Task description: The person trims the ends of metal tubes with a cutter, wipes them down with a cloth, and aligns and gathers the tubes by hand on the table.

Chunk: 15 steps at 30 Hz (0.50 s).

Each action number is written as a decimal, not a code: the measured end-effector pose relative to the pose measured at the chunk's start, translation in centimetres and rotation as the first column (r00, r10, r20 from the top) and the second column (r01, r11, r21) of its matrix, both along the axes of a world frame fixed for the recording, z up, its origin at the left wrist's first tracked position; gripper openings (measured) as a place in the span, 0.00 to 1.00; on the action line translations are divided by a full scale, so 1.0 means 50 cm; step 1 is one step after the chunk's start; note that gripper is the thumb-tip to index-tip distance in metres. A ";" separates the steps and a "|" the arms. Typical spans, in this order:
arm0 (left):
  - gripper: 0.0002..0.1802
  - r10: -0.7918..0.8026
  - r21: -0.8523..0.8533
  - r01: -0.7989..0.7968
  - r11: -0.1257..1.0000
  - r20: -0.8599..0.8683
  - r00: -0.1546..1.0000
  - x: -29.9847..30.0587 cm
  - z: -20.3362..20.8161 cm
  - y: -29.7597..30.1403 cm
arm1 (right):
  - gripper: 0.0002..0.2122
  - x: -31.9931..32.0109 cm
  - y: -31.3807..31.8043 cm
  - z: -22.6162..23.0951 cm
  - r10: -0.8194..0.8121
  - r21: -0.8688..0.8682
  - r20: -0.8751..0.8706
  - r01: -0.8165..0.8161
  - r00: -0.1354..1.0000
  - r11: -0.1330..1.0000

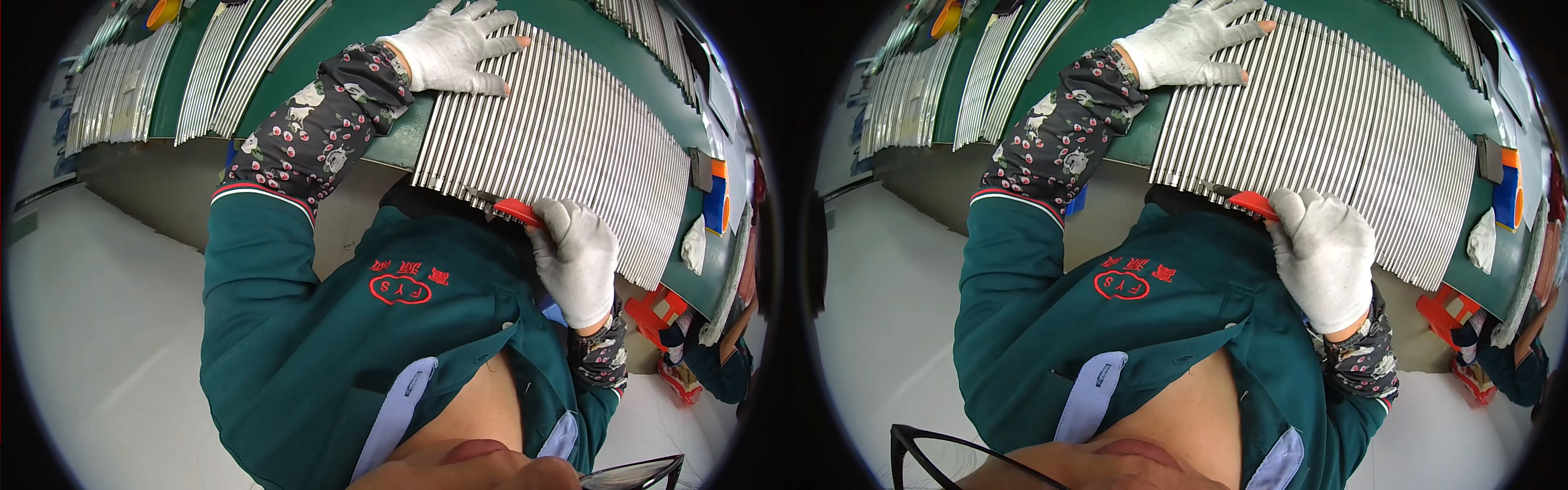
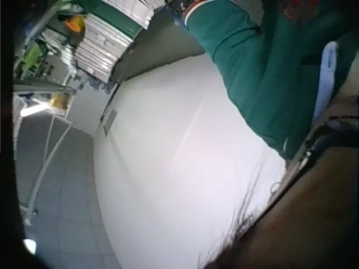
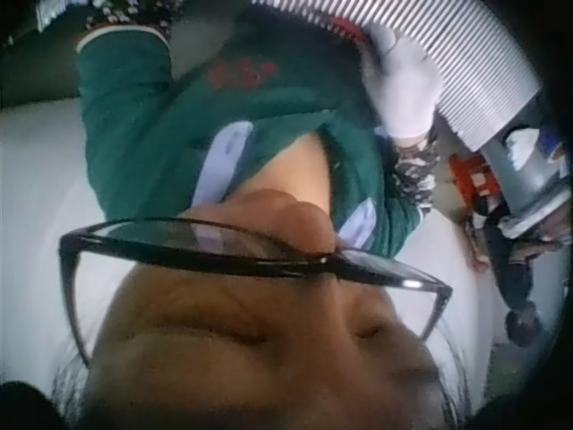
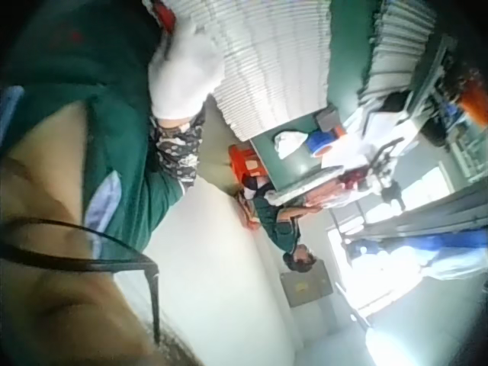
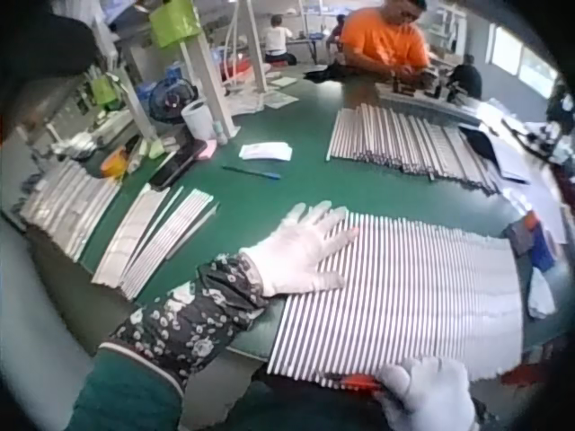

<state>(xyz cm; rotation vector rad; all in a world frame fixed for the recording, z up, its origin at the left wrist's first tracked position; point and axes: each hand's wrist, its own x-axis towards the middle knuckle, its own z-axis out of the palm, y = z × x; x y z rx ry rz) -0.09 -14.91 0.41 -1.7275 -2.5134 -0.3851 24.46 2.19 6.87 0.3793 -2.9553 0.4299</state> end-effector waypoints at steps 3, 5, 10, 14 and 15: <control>0.43 0.001 -0.027 0.000 1.000 0.011 1.000 0.002 0.007 0.002 | 0.13 0.011 0.002 -0.016 -0.008 0.002 -0.014 0.008 1.000 1.000; 0.43 -0.002 -0.031 0.002 1.000 0.003 1.000 0.003 0.012 0.001 | 0.13 0.019 0.004 -0.028 -0.014 0.000 -0.015 0.014 1.000 1.000; 0.43 -0.001 -0.026 0.001 1.000 -0.004 1.000 0.000 0.005 0.004 | 0.14 0.028 0.002 -0.041 -0.044 -0.086 -0.030 0.041 0.999 0.995; 0.43 0.005 -0.038 -0.005 0.999 -0.003 1.000 0.001 0.005 0.002 | 0.14 0.025 0.004 -0.048 -0.014 -0.063 -0.069 0.009 0.998 0.998; 0.43 0.005 -0.039 -0.005 0.999 -0.009 1.000 0.001 0.005 0.000 | 0.14 0.024 0.004 -0.049 -0.003 -0.033 -0.086 0.000 0.996 0.999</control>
